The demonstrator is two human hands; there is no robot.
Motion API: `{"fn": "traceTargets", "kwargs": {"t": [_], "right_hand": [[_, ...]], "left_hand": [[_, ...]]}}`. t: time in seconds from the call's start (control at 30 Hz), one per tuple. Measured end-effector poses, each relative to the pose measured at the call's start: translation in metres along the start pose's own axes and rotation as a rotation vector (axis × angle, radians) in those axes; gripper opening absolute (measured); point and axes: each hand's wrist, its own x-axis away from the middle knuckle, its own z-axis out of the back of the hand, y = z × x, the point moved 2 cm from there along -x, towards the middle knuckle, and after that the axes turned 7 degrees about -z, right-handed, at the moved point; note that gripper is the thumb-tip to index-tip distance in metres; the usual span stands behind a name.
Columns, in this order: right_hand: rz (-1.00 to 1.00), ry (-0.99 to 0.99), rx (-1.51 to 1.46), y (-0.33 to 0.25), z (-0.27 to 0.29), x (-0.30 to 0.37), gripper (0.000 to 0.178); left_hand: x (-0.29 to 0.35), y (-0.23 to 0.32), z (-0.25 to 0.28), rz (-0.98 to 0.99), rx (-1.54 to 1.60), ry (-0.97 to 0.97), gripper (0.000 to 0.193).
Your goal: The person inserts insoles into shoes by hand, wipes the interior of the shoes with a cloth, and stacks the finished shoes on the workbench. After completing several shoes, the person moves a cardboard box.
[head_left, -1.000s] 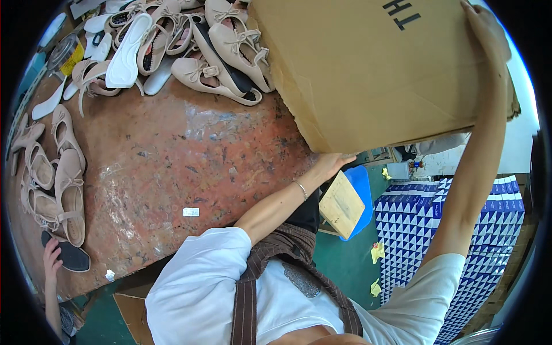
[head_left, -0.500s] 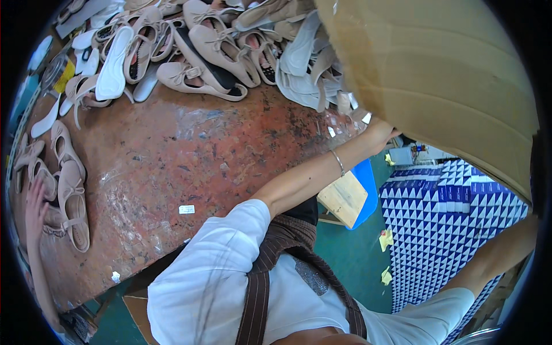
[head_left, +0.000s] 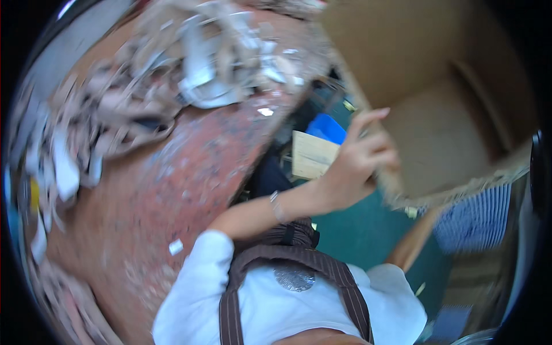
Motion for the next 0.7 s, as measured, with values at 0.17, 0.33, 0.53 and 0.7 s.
{"fn": "traceTargets", "kwargs": {"t": [0.17,0.33,0.53,0.7], "right_hand": [[-0.464,-0.340,-0.018,0.069,-0.023,0.240,0.033],[-0.919,-0.493,0.018,0.100,-0.006,0.406,0.030],[-1.176,-0.610,0.199,0.185,-0.028,0.492,0.028],[-1.205,-0.740,0.371,0.260,-0.053,0.542,0.026]], "left_hand": [[0.071,0.074,-0.025,-0.136,0.007,-0.462,0.016],[0.074,0.074,-0.080,-0.194,0.142,-0.759,0.022],[0.085,0.067,-0.137,-0.335,0.393,-0.838,0.019],[0.119,0.046,-0.204,-0.148,0.557,-0.714,0.018]]}}
